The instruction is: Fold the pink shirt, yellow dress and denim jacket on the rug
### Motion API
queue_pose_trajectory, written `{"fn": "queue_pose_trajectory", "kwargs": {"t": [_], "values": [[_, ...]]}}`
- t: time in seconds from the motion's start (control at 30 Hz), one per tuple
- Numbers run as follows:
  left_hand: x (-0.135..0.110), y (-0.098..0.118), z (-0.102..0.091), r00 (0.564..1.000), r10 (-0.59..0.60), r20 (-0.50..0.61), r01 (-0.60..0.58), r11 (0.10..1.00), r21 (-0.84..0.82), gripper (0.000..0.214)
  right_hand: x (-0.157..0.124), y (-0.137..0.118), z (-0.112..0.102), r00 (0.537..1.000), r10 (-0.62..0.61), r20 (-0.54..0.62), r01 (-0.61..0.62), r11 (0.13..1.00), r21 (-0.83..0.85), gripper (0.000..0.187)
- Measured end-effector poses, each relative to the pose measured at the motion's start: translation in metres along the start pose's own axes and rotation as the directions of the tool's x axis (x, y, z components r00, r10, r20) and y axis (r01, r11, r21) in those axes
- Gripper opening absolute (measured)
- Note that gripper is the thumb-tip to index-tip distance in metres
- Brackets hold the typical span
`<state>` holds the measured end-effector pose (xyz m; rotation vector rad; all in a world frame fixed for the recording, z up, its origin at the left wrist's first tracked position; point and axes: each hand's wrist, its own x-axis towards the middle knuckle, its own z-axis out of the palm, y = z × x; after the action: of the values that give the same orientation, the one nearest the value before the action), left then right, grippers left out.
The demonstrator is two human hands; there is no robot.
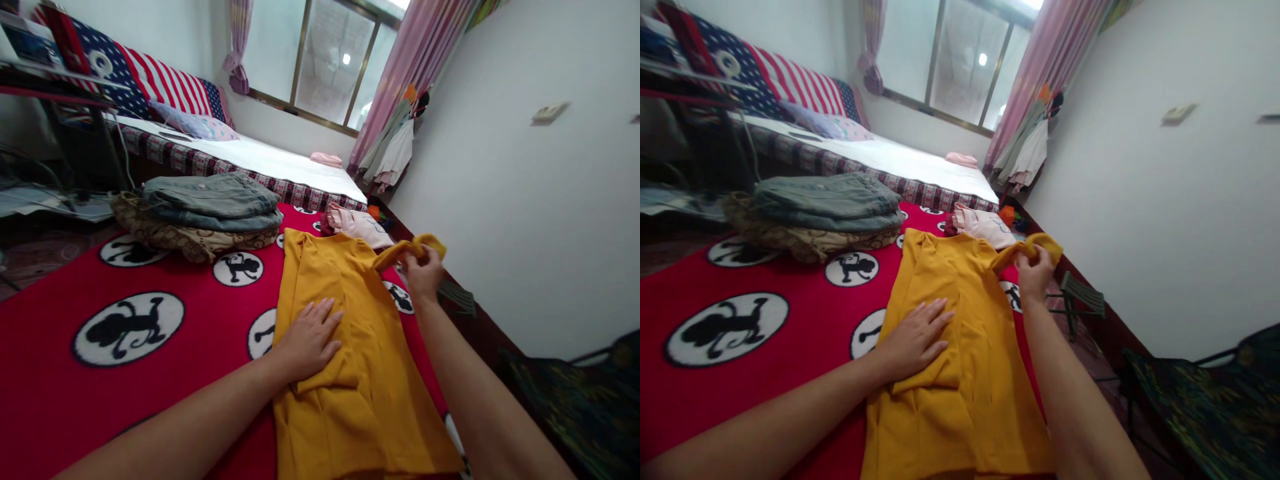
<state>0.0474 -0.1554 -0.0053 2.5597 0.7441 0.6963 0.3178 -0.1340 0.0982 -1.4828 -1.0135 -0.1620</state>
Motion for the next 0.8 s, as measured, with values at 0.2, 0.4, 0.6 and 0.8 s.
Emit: {"fn": "queue_pose_trajectory", "kwargs": {"t": [0.2, 0.4, 0.6, 0.8], "values": [[0.005, -0.017, -0.002, 0.91, -0.221, -0.351, 0.078, 0.923, -0.378, 0.053, -0.087, -0.059, 0.002, 0.589, -0.297, 0.752, 0.312, 0.941, 0.127, 0.028], [0.015, -0.024, 0.0, 0.84, -0.409, -0.357, 0.178, 0.829, -0.53, 0.057, -0.126, 0.008, -0.074, 0.76, -0.084, 0.645, 0.336, 0.9, -0.279, 0.034], [0.038, -0.043, -0.027, 0.789, -0.456, -0.411, 0.34, 0.882, -0.325, 0.076, -0.147, 0.028, -0.129, 0.788, 0.262, 0.557, 0.109, 0.831, -0.545, 0.054], [0.077, -0.082, -0.054, 0.854, -0.41, -0.32, 0.413, 0.908, -0.062, 0.062, -0.155, 0.018, -0.129, 0.721, 0.439, 0.536, -0.177, 0.865, -0.47, 0.067]]}}
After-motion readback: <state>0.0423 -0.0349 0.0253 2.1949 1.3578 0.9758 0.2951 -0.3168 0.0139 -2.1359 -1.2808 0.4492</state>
